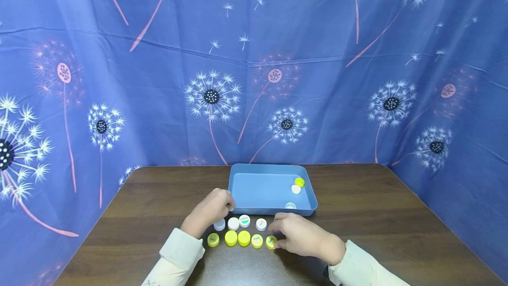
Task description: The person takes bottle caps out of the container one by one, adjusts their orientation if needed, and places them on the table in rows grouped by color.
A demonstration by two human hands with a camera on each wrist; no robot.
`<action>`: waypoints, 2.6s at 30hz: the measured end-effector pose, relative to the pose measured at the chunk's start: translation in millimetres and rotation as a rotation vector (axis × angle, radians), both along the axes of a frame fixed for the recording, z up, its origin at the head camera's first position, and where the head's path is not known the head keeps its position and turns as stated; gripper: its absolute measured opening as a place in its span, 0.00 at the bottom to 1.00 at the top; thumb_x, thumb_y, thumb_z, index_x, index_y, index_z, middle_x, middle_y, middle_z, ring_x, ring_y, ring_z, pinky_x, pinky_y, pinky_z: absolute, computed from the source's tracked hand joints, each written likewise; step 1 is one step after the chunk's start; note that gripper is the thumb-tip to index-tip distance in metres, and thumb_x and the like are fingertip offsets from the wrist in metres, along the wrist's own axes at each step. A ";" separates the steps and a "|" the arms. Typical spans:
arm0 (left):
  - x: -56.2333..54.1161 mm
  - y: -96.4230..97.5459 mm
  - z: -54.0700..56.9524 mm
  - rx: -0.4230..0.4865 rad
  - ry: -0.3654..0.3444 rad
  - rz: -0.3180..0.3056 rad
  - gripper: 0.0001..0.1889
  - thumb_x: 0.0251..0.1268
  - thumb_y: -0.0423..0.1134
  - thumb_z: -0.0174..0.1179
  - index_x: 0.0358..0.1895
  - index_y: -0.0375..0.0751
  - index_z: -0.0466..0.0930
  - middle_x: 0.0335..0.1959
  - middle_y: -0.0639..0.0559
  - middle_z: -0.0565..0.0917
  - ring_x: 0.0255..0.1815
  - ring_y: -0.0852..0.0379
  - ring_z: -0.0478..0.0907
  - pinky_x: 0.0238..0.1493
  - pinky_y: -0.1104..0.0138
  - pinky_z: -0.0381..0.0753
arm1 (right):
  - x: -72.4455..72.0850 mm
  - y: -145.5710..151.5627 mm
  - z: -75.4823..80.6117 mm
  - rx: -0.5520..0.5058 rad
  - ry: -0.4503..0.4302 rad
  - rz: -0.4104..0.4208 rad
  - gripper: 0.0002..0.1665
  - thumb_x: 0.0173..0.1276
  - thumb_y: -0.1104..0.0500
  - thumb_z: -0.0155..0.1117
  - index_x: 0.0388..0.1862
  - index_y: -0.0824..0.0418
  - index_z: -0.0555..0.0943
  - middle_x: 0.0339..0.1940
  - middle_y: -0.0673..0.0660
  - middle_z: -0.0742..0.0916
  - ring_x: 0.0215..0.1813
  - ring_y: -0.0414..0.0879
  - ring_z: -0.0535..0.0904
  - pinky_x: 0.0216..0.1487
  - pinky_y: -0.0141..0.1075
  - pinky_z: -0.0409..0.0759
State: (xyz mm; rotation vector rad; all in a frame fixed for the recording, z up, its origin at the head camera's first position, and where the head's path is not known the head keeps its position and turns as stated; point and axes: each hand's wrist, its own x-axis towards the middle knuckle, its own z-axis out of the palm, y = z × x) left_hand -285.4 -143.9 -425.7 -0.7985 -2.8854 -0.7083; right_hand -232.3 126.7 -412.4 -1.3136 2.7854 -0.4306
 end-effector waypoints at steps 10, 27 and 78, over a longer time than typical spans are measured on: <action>1.2 -2.0 1.9 -0.009 0.002 0.013 0.13 0.54 0.16 0.58 0.34 0.33 0.89 0.33 0.49 0.87 0.41 0.51 0.85 0.43 0.60 0.85 | -20.5 12.5 43.7 -0.082 0.139 -0.040 0.17 0.60 0.59 0.75 0.49 0.60 0.86 0.42 0.47 0.84 0.43 0.38 0.80 0.42 0.32 0.81; 2.1 0.0 1.7 -0.007 -0.005 0.018 0.15 0.53 0.16 0.56 0.35 0.34 0.90 0.34 0.49 0.87 0.43 0.51 0.84 0.44 0.60 0.85 | -110.0 54.6 51.2 -0.038 0.019 -0.297 0.19 0.63 0.61 0.72 0.53 0.64 0.85 0.48 0.56 0.86 0.53 0.55 0.82 0.51 0.47 0.81; 1.6 1.0 -0.6 -0.016 0.029 0.024 0.12 0.54 0.17 0.59 0.33 0.34 0.90 0.32 0.51 0.87 0.40 0.53 0.85 0.43 0.63 0.85 | -160.2 82.0 -18.7 0.002 0.068 -0.479 0.23 0.63 0.59 0.72 0.57 0.63 0.83 0.51 0.59 0.85 0.56 0.57 0.77 0.55 0.53 0.77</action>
